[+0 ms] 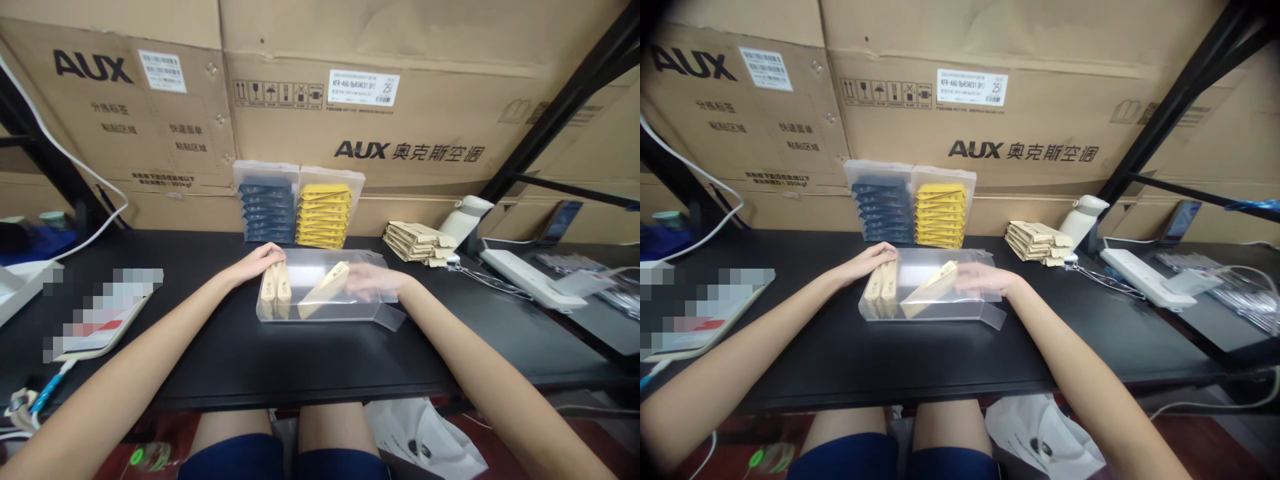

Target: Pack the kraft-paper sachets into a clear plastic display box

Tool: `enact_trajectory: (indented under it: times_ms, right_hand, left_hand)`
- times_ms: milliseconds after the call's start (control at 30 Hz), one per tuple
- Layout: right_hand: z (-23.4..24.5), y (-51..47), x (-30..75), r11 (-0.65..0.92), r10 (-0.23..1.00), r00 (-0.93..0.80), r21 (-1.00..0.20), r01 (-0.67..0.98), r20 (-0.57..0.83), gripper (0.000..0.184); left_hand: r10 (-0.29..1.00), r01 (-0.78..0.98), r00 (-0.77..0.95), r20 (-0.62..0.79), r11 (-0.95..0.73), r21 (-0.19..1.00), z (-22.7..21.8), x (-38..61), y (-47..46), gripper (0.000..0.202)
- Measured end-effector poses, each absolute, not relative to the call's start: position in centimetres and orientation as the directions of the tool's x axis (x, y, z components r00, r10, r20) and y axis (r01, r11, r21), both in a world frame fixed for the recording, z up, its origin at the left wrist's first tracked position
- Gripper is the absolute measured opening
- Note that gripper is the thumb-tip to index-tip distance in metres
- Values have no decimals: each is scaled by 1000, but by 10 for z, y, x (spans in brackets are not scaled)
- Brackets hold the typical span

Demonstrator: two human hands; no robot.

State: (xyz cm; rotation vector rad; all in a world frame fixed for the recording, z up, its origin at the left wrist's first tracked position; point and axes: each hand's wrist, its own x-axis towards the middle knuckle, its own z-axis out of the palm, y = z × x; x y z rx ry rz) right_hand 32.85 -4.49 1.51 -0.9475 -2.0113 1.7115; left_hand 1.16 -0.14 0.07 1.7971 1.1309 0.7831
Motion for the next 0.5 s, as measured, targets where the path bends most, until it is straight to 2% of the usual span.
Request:
enact_trajectory:
  times_ms: [233, 367, 500]
  right_hand:
    - [18, -50, 320, 22, 720, -664, -950, 313, -202, 41]
    - [25, -57, 313, -16, 707, -674, -957, 288, -215, 37]
    - [27, -59, 310, -68, 704, -670, -961, 268, -237, 41]
  left_hand:
    - [914, 394, 402, 60, -232, 890, 2, 13, -4, 32]
    - [897, 405, 438, 61, -258, 877, 3, 19, -8, 31]
    - [889, 414, 455, 52, -263, 871, 5, 24, -12, 32]
